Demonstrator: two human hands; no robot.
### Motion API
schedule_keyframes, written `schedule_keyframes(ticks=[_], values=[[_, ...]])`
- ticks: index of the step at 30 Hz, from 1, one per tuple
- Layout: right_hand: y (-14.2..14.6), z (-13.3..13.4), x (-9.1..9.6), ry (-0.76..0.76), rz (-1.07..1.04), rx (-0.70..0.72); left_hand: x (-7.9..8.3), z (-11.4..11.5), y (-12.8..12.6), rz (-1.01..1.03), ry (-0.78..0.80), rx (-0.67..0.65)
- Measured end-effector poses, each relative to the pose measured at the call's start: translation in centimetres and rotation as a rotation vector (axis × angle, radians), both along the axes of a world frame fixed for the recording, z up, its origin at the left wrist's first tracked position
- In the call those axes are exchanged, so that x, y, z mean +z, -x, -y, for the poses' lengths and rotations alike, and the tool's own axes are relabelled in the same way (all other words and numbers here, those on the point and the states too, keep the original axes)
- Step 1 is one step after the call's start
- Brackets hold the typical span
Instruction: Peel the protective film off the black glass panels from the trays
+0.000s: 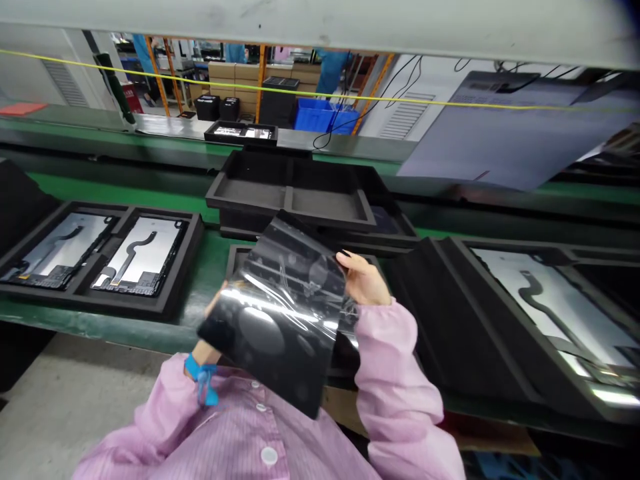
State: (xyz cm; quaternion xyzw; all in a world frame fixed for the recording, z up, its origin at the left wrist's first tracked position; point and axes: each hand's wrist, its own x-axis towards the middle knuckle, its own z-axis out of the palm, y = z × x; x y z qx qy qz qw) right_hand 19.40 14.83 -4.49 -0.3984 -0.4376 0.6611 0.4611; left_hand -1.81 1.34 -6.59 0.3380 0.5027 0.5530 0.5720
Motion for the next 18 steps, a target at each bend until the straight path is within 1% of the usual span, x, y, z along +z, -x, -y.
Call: schedule_keyframes(ticks=[2,4,6,8,9,10,11,12,13,14,15,16,17,18], values=[[-0.7,-0.4,1.0,-0.036,0.13,0.043,0.9,0.1,0.2,0.071,0.026,-0.074],[-0.5,-0.6,1.6,-0.096,0.268,0.059,1.8,0.8,-0.4,0.123,0.044,-0.134],[0.0,-0.5,2.0,-0.184,0.398,0.004,2.3,1.7,-1.4,0.168,0.04,-0.142],[0.6,0.1,2.1,-0.273,0.508,-0.11,2.8,2.4,-2.2,0.205,0.025,-0.123],[0.8,0.6,2.1,-0.355,0.587,-0.181,3.0,2.6,-2.4,0.212,0.017,-0.118],[0.9,1.2,2.2,-0.476,0.678,-0.25,3.1,2.8,-2.4,0.211,0.012,-0.118],[0.8,1.9,2.2,-0.634,0.768,-0.296,3.3,2.8,-2.4,0.206,0.01,-0.117],[0.7,2.7,2.2,-0.814,0.834,-0.307,3.5,2.9,-2.2,0.202,0.01,-0.11],[0.3,3.4,2.1,-0.992,0.855,-0.267,3.7,2.9,-2.0,0.201,0.012,-0.1],[-0.1,4.1,2.0,-1.131,0.813,-0.18,3.8,2.9,-1.8,0.204,0.017,-0.089],[-0.7,4.7,1.8,-1.207,0.708,-0.071,4.0,3.0,-1.7,0.214,0.024,-0.087],[-1.3,5.1,1.4,-1.234,0.572,0.031,4.2,3.1,-1.5,0.228,0.028,-0.093],[-2.0,5.3,1.0,-1.221,0.428,0.1,4.4,3.2,-1.4,0.238,0.031,-0.098],[-2.6,5.5,0.6,-1.181,0.295,0.131,4.5,3.3,-1.3,0.241,0.027,-0.1]])
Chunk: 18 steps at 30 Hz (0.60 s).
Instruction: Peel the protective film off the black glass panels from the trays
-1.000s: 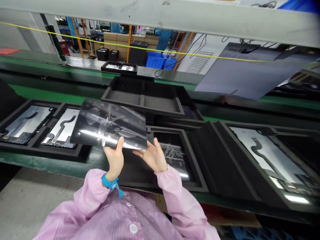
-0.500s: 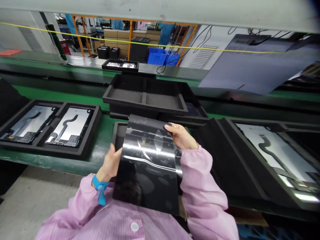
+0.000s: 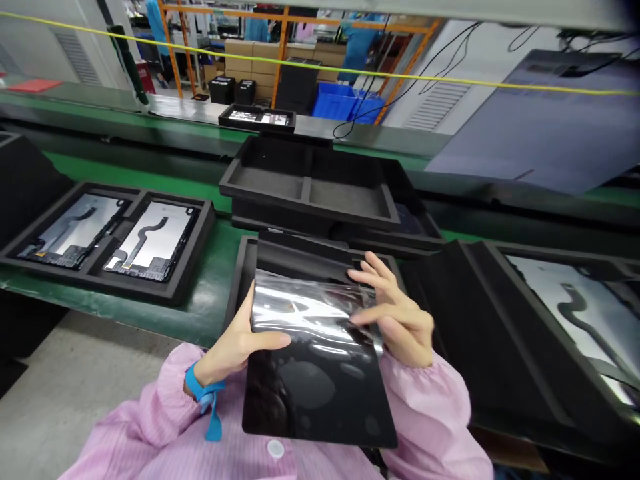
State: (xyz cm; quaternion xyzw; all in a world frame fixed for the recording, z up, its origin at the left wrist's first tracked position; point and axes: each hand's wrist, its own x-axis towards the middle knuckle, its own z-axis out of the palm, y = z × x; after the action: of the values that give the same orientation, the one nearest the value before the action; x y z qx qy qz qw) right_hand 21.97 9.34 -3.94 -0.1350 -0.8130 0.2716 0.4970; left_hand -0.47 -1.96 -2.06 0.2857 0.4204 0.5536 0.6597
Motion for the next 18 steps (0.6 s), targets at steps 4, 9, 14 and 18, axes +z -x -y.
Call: schedule_keyframes(ticks=[4,9,14,18], values=[[-1.7,0.0,-1.6,0.202,-0.284,0.095,0.6,0.4,0.1,-0.049,-0.068,-0.015],[-2.5,0.0,-1.5,0.214,-0.344,0.136,0.8,0.6,0.4,-0.127,-0.224,-0.115],[-2.8,0.1,-0.6,0.14,-0.292,0.19,1.2,0.7,0.5,-0.19,-0.327,-0.148],[-2.9,1.5,1.5,-0.037,-0.139,0.083,0.7,0.2,1.0,-0.218,-0.378,-0.152]])
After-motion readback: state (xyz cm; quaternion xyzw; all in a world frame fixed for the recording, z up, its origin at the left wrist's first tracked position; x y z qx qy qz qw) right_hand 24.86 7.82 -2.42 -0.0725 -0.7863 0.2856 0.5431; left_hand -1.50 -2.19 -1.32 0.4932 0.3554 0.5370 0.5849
